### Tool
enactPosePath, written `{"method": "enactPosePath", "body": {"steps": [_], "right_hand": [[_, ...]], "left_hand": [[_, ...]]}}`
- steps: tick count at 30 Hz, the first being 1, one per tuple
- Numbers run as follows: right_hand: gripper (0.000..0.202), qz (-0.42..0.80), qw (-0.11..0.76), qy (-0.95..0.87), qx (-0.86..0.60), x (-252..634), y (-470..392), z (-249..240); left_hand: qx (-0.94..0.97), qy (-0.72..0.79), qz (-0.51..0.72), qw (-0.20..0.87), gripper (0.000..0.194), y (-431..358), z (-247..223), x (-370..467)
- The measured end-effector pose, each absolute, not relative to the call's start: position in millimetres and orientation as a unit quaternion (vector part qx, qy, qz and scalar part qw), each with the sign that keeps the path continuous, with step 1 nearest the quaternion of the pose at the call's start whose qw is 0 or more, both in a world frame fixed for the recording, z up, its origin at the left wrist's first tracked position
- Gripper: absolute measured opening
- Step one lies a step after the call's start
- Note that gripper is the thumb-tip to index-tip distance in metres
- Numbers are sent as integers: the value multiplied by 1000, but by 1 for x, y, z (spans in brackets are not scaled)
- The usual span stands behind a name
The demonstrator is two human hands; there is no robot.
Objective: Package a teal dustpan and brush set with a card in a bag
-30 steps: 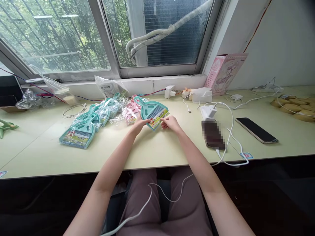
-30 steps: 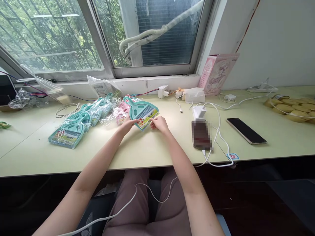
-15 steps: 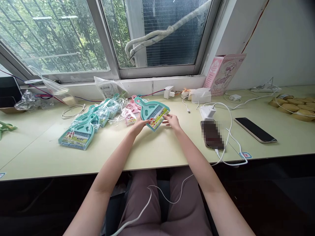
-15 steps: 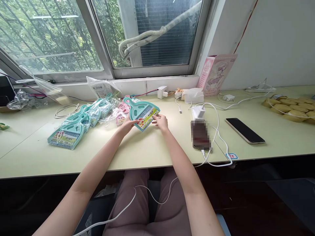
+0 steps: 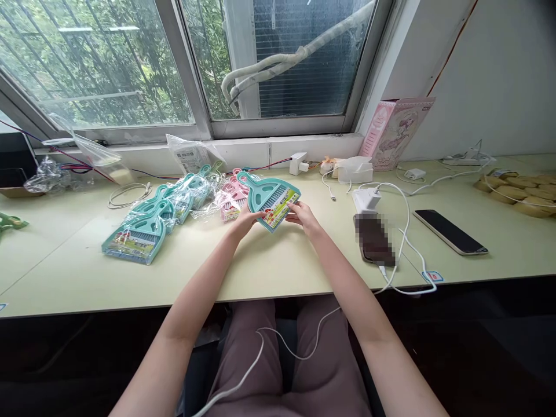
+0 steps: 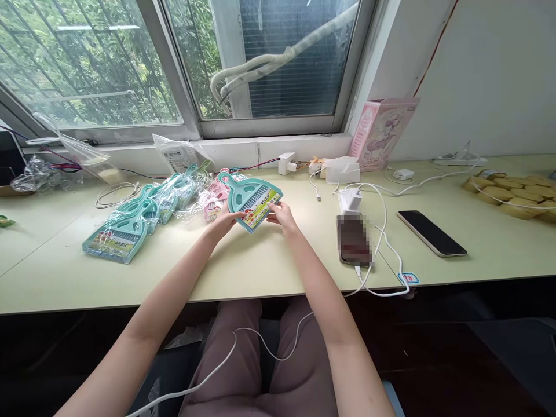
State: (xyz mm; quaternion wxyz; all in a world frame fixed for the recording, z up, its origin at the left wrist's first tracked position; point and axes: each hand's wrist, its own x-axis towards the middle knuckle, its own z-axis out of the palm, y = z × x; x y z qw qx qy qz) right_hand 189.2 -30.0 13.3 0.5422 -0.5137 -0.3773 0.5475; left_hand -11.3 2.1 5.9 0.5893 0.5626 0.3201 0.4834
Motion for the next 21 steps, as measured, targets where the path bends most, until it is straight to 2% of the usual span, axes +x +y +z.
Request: {"method": "enactPosePath", "body": {"steps": [4,7,13,21], "right_hand": [[19,560,551,-371,-496,185,-32,14],[16,567,555,-354,-495,184,-32,12],[10,592,554,-318,-493,189,-28,8],[8,603,543,-310,-496,189,-29,12]], "left_hand": [[555,321,484,596,81,0,9,-11],[544,328,479,606,81,-2,12,-11],[514,310,445,665,64,-1,15,-14],[546,312,442,639,81,2,10,-17]]}}
